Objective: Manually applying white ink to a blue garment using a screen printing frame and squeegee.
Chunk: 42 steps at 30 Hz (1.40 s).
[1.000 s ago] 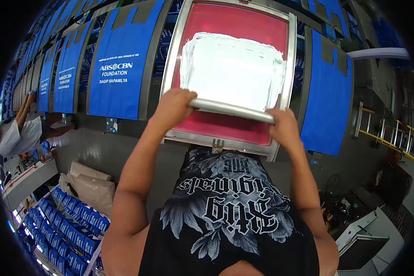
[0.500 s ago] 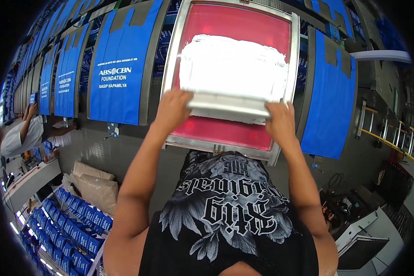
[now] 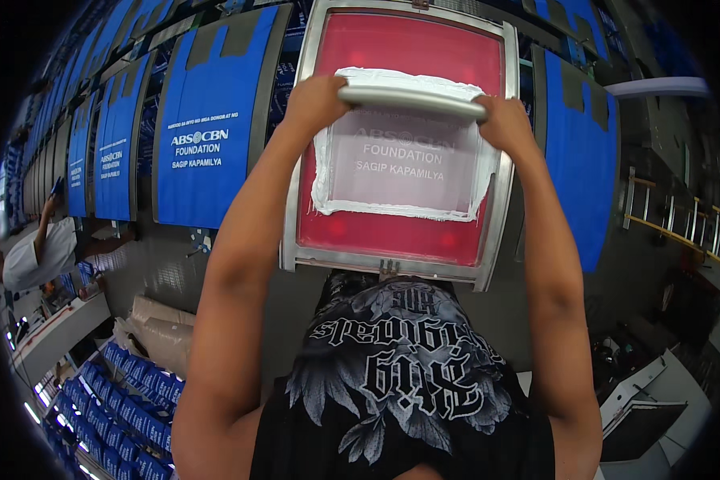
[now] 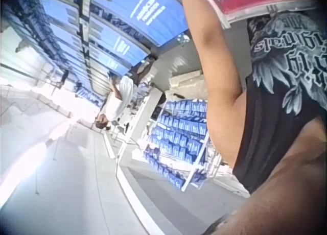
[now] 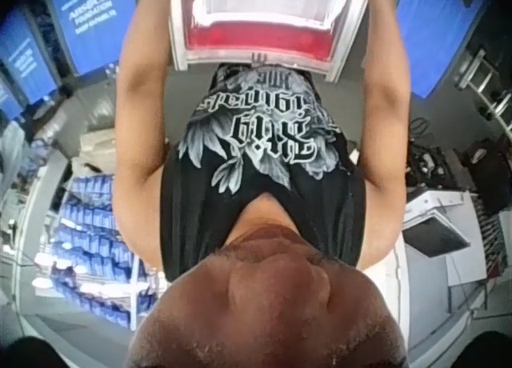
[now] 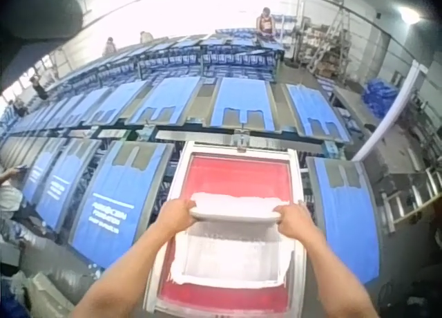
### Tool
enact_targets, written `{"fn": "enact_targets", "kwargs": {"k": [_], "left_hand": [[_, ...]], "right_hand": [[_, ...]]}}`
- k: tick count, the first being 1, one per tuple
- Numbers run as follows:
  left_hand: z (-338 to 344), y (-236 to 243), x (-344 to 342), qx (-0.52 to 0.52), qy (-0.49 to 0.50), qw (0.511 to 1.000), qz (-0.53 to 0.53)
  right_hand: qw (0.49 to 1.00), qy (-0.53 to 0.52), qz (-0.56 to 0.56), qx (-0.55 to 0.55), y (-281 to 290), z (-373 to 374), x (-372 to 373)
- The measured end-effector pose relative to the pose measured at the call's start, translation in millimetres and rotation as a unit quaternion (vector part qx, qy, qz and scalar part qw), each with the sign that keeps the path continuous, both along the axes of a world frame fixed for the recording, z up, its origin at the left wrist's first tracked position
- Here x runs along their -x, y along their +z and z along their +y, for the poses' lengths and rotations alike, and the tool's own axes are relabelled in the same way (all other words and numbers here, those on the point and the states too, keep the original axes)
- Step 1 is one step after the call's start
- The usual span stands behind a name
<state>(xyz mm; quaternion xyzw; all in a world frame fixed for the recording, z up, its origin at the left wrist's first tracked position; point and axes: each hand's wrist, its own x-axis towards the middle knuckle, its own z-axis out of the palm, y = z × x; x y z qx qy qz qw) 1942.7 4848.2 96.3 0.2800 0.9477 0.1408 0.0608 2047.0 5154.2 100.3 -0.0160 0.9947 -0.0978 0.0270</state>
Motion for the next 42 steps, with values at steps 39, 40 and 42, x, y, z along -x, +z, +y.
{"fn": "enact_targets", "kwargs": {"k": [39, 40, 42], "left_hand": [[-77.3, -2.7, -166.3, -0.076, -0.045, 0.995, -0.047], [-76.1, -11.4, -183.0, -0.119, -0.054, 0.991, -0.005], [-67.1, -28.7, -158.1, -0.121, -0.046, 0.991, 0.014]], "right_hand": [[0.989, -0.037, -0.120, 0.080, 31.5, -69.1, -160.2], [0.991, -0.037, -0.096, 0.086, 16.0, -73.2, -178.2], [0.994, -0.044, -0.058, 0.082, -2.6, -67.0, -168.2]]}}
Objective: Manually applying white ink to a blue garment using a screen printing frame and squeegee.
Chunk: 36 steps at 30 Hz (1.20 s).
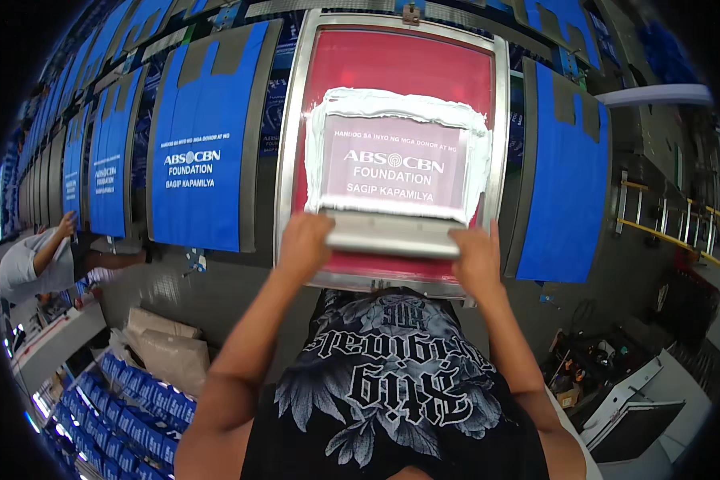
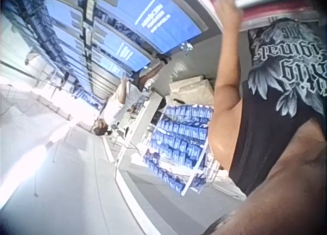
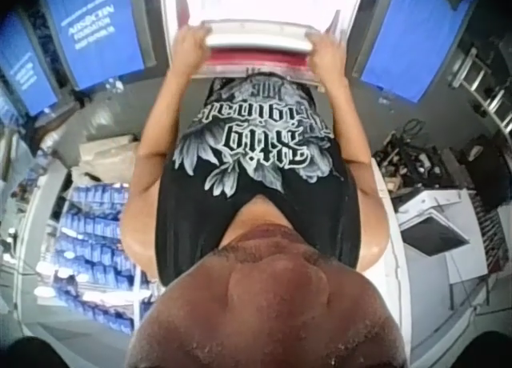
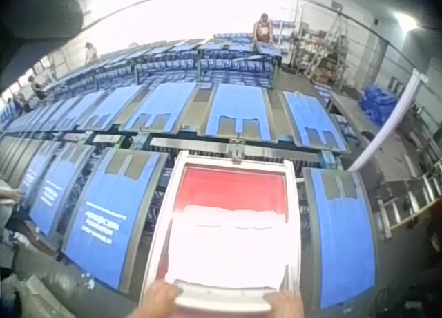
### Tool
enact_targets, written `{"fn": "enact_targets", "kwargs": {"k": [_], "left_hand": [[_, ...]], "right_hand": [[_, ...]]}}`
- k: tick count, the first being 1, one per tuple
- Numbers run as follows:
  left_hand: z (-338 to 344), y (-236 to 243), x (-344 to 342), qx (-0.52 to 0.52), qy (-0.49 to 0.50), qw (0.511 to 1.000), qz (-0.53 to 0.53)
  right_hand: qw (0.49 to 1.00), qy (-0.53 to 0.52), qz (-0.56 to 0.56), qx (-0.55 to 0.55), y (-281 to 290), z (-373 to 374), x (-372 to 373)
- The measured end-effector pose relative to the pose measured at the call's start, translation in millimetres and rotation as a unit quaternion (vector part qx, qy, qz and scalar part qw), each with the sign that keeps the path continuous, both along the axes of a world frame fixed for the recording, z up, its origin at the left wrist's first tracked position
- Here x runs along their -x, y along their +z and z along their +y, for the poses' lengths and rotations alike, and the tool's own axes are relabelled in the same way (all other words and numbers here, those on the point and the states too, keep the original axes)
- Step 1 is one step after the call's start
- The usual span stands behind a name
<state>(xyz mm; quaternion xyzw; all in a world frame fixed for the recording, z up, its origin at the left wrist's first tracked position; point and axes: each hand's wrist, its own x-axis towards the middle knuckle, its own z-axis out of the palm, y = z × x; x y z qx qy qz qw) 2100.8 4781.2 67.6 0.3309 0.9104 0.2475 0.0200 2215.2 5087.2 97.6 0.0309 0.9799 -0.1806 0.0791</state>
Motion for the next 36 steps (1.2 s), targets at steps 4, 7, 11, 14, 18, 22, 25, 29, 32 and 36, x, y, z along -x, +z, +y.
{"fn": "enact_targets", "kwargs": {"k": [4, 7, 11, 14, 18, 22, 25, 29, 32, 36], "left_hand": [[52.7, 15.3, 113.2, 0.098, 0.051, 0.992, -0.054], [79.0, 27.9, 178.3, 0.128, 0.044, 0.988, -0.076], [63.5, 41.2, 192.6, 0.136, 0.073, 0.985, -0.075], [49.6, 54.2, 157.0, -0.056, 0.131, 0.971, 0.190], [28.1, 74.6, 14.7, 0.017, 0.122, 0.943, -0.310], [-4.9, -13.2, -125.6, 0.025, 0.056, 0.788, -0.613], [13.6, -56.1, -177.1, -0.252, 0.135, 0.701, -0.653], [11.5, -45.6, -156.2, -0.068, 0.031, 0.760, -0.646], [19.8, -14.7, -155.5, -0.186, 0.032, 0.720, -0.668], [20.5, 0.7, -151.9, -0.207, 0.027, 0.714, -0.668]], "right_hand": [[0.996, 0.022, 0.014, -0.090, -19.3, 49.0, 109.8], [0.995, 0.028, -0.048, -0.089, -4.0, 75.8, 187.9], [0.994, 0.075, -0.062, -0.044, 25.1, 75.7, 224.9], [0.997, 0.063, -0.027, 0.033, 49.9, 86.7, 235.1], [0.996, 0.081, -0.047, -0.007, 25.4, 109.8, 259.6], [0.991, 0.108, -0.085, 0.000, 8.8, 91.8, 264.7], [0.988, 0.113, -0.104, 0.012, 20.6, 68.2, 264.0], [0.990, 0.124, -0.008, -0.060, 16.6, 37.6, 274.0], [0.993, 0.111, -0.007, -0.050, 28.3, 31.6, 256.6], [0.994, 0.101, -0.031, -0.040, 50.5, 5.2, 197.9]]}}
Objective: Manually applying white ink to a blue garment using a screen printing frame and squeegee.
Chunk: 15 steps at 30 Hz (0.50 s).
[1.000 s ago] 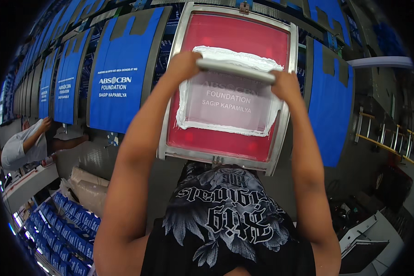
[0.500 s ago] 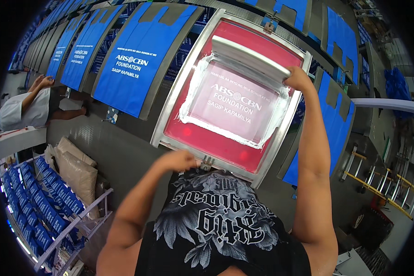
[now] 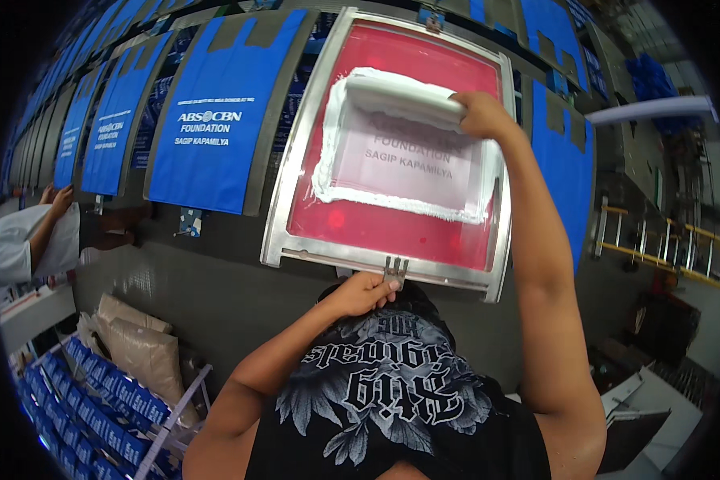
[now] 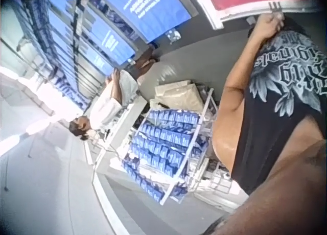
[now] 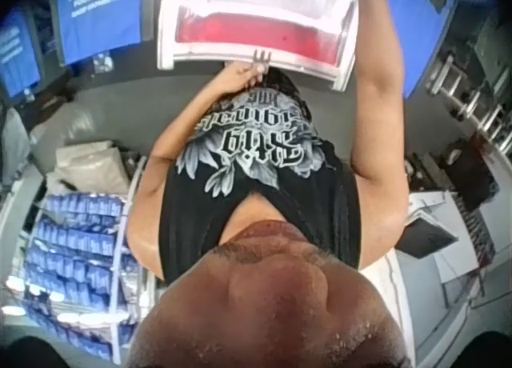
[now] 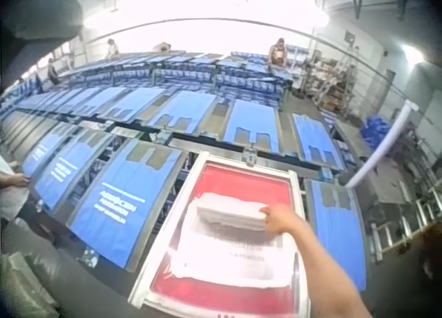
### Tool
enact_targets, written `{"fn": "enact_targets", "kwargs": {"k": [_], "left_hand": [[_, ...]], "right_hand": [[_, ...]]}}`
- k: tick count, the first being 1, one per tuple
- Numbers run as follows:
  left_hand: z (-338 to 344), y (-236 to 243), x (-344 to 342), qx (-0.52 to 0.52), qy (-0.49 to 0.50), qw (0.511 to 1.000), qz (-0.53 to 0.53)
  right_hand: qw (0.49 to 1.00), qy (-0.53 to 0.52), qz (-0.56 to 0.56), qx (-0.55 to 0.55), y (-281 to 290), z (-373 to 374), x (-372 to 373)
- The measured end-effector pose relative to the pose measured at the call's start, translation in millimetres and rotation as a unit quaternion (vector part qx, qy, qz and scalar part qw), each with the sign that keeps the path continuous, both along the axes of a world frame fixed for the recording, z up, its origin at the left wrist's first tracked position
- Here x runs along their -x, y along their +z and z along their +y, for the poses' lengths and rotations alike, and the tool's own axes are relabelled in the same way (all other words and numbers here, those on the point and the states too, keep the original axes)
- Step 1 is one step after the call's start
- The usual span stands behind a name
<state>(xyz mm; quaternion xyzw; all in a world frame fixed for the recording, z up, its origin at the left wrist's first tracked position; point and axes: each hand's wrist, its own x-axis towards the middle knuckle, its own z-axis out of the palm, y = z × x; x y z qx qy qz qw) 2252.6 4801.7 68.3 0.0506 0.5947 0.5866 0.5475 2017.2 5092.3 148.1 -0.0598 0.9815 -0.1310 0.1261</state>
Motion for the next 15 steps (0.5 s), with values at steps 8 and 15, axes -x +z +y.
{"fn": "enact_targets", "kwargs": {"k": [8, 15], "left_hand": [[1.9, -8.5, 3.0, 0.041, -0.014, 0.999, -0.002], [-2.7, -44.6, -10.9, 0.205, 0.021, 0.977, 0.046]], "right_hand": [[0.997, 0.006, 0.072, 0.020, 6.6, -74.6, -212.9], [0.999, -0.022, 0.029, -0.024, -3.1, -30.9, -182.5]]}}
